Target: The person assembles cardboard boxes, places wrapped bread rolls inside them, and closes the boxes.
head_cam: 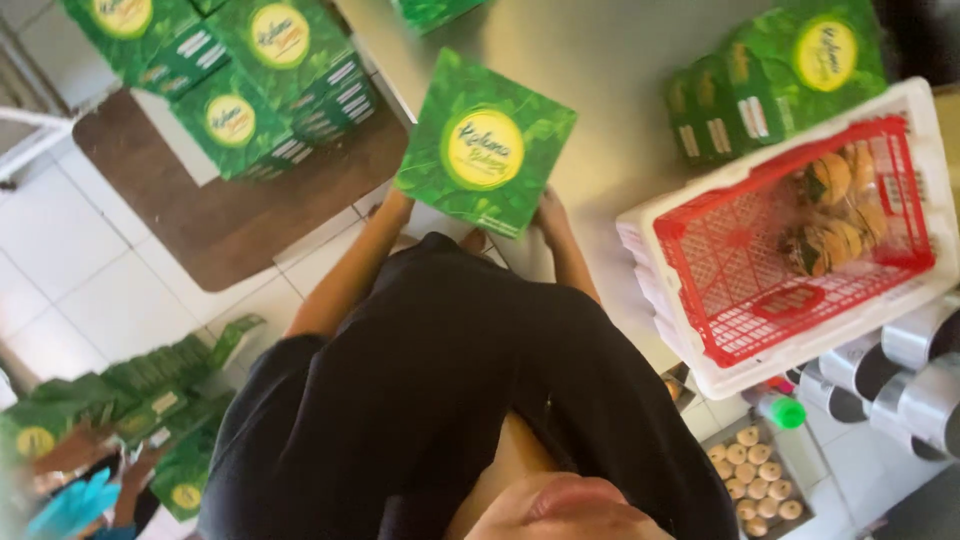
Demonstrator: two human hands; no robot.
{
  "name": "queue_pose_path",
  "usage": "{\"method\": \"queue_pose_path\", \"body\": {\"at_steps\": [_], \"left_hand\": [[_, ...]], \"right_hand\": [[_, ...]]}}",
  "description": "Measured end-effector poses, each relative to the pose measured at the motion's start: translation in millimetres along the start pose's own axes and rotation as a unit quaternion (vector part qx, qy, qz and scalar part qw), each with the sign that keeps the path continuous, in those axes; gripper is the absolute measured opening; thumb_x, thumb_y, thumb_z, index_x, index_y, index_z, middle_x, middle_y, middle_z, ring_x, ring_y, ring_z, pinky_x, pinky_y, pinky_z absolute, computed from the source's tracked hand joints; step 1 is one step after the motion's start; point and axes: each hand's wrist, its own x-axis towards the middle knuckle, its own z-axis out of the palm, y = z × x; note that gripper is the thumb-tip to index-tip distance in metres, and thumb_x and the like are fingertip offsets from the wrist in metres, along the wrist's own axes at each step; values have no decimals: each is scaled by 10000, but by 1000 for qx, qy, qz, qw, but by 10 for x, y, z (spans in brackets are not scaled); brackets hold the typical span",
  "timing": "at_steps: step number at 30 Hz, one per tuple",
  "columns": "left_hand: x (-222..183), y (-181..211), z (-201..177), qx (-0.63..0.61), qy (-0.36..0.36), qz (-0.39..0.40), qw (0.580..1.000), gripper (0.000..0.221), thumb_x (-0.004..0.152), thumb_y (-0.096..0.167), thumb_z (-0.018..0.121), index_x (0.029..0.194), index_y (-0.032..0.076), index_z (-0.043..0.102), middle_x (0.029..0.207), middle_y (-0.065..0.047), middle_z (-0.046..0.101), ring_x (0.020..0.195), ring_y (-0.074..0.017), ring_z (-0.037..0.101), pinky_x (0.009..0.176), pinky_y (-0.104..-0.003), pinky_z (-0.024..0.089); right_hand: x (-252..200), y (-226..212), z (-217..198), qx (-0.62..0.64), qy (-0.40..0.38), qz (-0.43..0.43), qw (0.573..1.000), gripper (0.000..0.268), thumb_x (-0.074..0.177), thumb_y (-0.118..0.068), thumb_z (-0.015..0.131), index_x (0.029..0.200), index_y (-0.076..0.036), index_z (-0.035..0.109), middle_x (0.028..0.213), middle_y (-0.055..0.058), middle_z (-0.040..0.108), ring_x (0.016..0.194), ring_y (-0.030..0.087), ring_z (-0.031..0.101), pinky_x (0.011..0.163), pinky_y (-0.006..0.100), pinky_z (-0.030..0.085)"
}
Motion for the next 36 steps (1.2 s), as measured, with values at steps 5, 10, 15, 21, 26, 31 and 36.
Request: {"method": "queue_pose_path", "body": {"at_steps": [5, 10, 15, 21, 26, 31, 36], "left_hand": [[259, 377, 72, -227, -131, -65, 963, 408, 1024, 163, 620, 1408, 36, 572, 1268, -104, 684, 1080, -207, 681, 907, -388, 596], [347, 243, -12, -307, -160, -118, 931, 423, 1027, 193, 622, 1421, 48, 574, 1275, -112, 697, 1078, -215, 697, 907, -388, 603], [380, -116, -177, -370, -174, -184, 894, 449, 1031, 248, 612, 1439, 64, 576, 1318, -131, 689, 1108, -237, 705, 927, -397, 603], [373, -585, -848, -366, -128, -132, 912, 393, 1049, 195, 620, 1387, -6, 607, 1284, -159, 698, 1088, -262, 704, 926, -417, 604], [118, -548, -1349, -422, -54, -133, 895, 377, 1042, 211, 604, 1338, -21, 634, 1245, -163, 709, 1045, -260, 714, 893, -407, 614], [-288, -369, -1869, -490, -7, -86, 867, 356, 1029, 194, 604, 1324, -2, 635, 1221, -148, 704, 1017, -237, 717, 865, -390, 619], [-706, -348, -2409, -455, 97, -109, 878, 348, 1030, 162, 620, 1294, -63, 647, 1171, -188, 721, 985, -266, 722, 857, -411, 618]], "right_hand": [[-45, -268, 323, 1, -52, -7, 999, 367, 1022, -304, 538, 1220, -3, 607, 978, 100, 684, 810, 186, 644, 696, 320, 544], [9, -525, 783, 17, -85, -14, 996, 368, 1023, -303, 551, 1226, -3, 616, 999, 102, 687, 832, 189, 645, 714, 327, 547], [-261, -965, 1058, 29, -110, -23, 993, 370, 1025, -302, 564, 1232, -2, 625, 1020, 104, 689, 855, 192, 645, 733, 334, 550], [208, -1851, -173, 24, -162, -42, 986, 372, 1027, -301, 579, 1239, -1, 636, 1046, 107, 692, 881, 196, 646, 755, 342, 554], [31, -1536, 1881, 13, -220, -48, 974, 374, 1028, -300, 591, 1245, 0, 645, 1067, 109, 695, 903, 199, 647, 774, 348, 557], [262, -1519, 2625, -2, -284, -49, 958, 376, 1030, -299, 604, 1251, 0, 654, 1088, 111, 698, 925, 202, 648, 793, 355, 560], [683, -1344, 3203, -7, -337, -46, 941, 377, 1032, -298, 617, 1257, 1, 663, 1109, 113, 700, 948, 205, 648, 811, 362, 563]]}}
